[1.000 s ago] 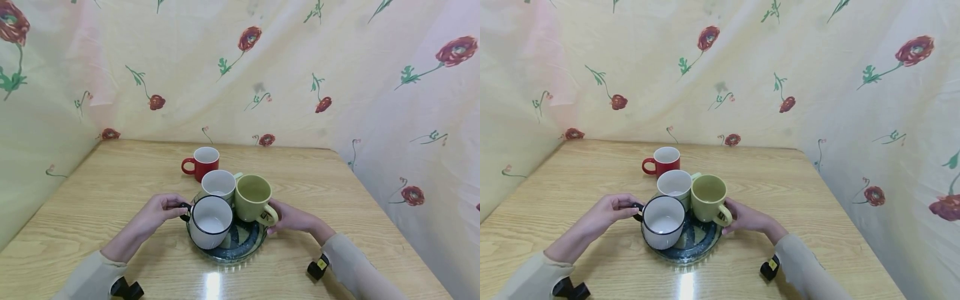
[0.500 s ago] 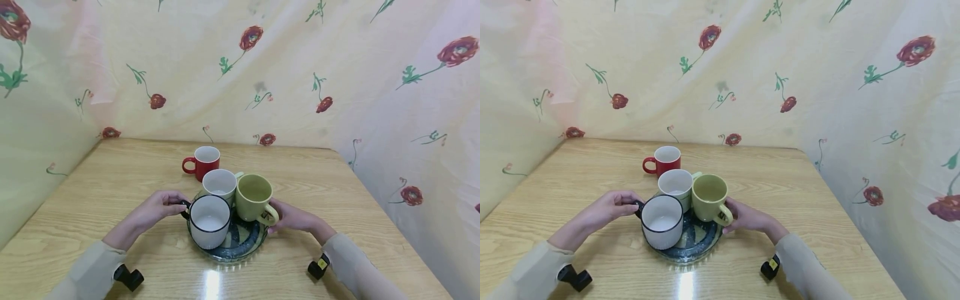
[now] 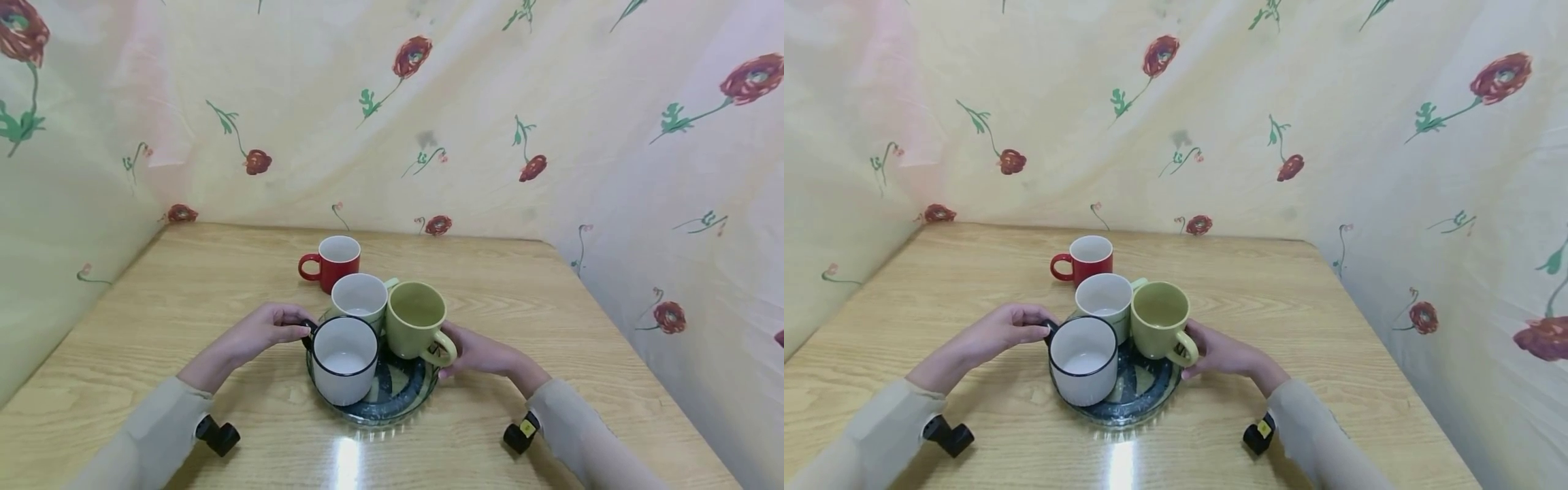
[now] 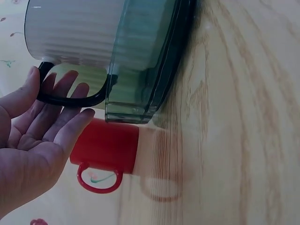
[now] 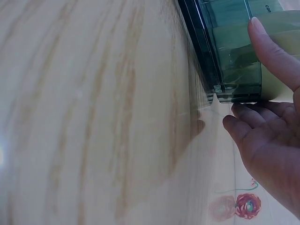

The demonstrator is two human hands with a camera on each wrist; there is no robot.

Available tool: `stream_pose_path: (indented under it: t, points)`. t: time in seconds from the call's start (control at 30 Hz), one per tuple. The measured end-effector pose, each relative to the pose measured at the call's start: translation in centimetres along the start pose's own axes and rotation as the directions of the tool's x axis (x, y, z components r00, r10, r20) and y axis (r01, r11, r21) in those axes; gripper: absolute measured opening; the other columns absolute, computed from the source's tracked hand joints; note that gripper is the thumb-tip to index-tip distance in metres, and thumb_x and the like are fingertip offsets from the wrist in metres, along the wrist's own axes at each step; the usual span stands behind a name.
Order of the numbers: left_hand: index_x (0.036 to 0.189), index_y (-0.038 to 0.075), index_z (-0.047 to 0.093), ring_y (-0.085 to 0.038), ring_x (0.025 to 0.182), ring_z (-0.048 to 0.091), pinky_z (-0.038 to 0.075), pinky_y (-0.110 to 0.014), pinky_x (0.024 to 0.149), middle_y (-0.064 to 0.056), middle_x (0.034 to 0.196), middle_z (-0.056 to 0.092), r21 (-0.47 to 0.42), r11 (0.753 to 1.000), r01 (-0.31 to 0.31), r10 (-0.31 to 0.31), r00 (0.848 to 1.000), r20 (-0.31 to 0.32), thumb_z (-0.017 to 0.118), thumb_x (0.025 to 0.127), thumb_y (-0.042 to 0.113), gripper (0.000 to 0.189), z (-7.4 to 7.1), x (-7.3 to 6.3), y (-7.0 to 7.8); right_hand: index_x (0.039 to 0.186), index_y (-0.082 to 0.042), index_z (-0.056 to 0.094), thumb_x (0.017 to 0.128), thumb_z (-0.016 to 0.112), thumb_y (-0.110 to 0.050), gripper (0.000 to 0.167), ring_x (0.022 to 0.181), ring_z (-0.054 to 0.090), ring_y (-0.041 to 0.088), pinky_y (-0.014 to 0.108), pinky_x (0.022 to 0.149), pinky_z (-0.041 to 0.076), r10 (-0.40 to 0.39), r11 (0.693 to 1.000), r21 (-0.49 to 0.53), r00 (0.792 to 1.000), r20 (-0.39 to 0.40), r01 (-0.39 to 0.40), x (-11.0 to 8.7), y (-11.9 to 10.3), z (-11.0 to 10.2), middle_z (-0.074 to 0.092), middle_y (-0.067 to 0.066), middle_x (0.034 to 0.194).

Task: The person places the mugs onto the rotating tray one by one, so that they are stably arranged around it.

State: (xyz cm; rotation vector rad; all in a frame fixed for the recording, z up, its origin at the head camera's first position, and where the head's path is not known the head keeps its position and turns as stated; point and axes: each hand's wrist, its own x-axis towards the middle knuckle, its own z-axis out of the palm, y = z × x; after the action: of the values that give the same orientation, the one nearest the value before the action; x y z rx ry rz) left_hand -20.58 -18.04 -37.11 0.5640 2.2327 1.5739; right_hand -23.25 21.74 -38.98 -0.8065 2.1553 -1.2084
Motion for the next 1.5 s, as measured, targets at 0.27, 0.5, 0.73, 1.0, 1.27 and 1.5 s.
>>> stream_pose_path:
  t: [0.27, 0.5, 0.73, 1.0, 1.27, 1.5]
  points:
    - [0.122, -0.001, 0.064, -0.016, 0.105, 0.065, 0.051, -0.043, 0.101, -0.015, 0.119, 0.069, 0.013, 1.0, -0.004, 0.005, 0.998, -0.062, 0.067, 0.091, 0.018, 0.035, -0.3, 0.7, -0.3, 0.153, 0.003, 0.013, 0.077, 0.079, -0.007, 0.101, 0.139, 0.032, 0.037, 0.006, 0.102, 0.031, -0.003, 1.0, 0.003, 1.0, 0.001, 0.003, 0.2, 0.2, -0.2, 0.032, 0.025, 0.152]
    - [0.123, 0.003, 0.064, -0.021, 0.11, 0.065, 0.05, -0.043, 0.103, -0.014, 0.122, 0.068, -0.009, 0.999, 0.046, -0.047, 0.991, -0.129, 0.071, 0.088, 0.019, 0.039, -0.2, 1.5, -0.2, 0.152, 0.003, 0.013, 0.077, 0.079, -0.01, 0.101, 0.139, 0.032, 0.038, 0.006, 0.102, 0.032, -0.001, 1.0, 0.0, 1.0, -0.001, 0.001, 0.2, 0.4, -0.2, 0.032, 0.025, 0.152]
    - [0.133, 0.004, 0.056, -0.031, 0.128, 0.055, 0.042, -0.048, 0.11, -0.017, 0.137, 0.058, -0.045, 0.994, 0.102, -0.108, 0.981, -0.16, 0.072, 0.088, 0.024, 0.052, 0.3, 2.0, 0.0, 0.153, 0.002, 0.011, 0.078, 0.079, -0.009, 0.102, 0.14, 0.03, 0.039, 0.006, 0.101, 0.031, 0.005, 1.0, 0.005, 1.0, -0.002, -0.004, 0.1, 0.4, -0.2, 0.029, 0.025, 0.154]
    - [0.146, 0.006, 0.041, -0.035, 0.142, 0.037, 0.035, -0.051, 0.115, -0.017, 0.152, 0.041, -0.025, 0.99, 0.14, -0.142, 0.972, -0.187, 0.073, 0.086, 0.026, 0.07, 0.4, 2.6, 0.1, 0.153, 0.002, 0.011, 0.078, 0.079, -0.01, 0.101, 0.139, 0.031, 0.038, 0.007, 0.101, 0.032, -0.002, 1.0, 0.004, 1.0, 0.006, 0.002, 0.2, 0.4, -0.1, 0.03, 0.025, 0.153]
    - [0.148, 0.006, 0.036, -0.036, 0.144, 0.032, 0.034, -0.051, 0.115, -0.017, 0.154, 0.037, -0.006, 0.991, 0.132, -0.131, 0.977, -0.17, 0.074, 0.086, 0.026, 0.075, 0.6, 3.4, 0.4, 0.153, 0.003, 0.012, 0.078, 0.078, -0.009, 0.1, 0.138, 0.032, 0.037, 0.008, 0.102, 0.034, -0.011, 1.0, 0.008, 1.0, 0.013, 0.011, 0.1, 0.6, -0.1, 0.03, 0.025, 0.153]
    - [0.148, 0.005, 0.036, -0.038, 0.144, 0.032, 0.035, -0.052, 0.114, -0.019, 0.154, 0.037, -0.012, 0.994, 0.111, -0.112, 0.981, -0.16, 0.073, 0.087, 0.023, 0.073, 0.5, 3.9, 0.6, 0.153, 0.002, 0.01, 0.078, 0.078, -0.009, 0.102, 0.138, 0.032, 0.037, 0.009, 0.102, 0.035, -0.024, 1.0, 0.012, 1.0, 0.016, 0.024, 0.1, 0.8, -0.2, 0.028, 0.025, 0.154]
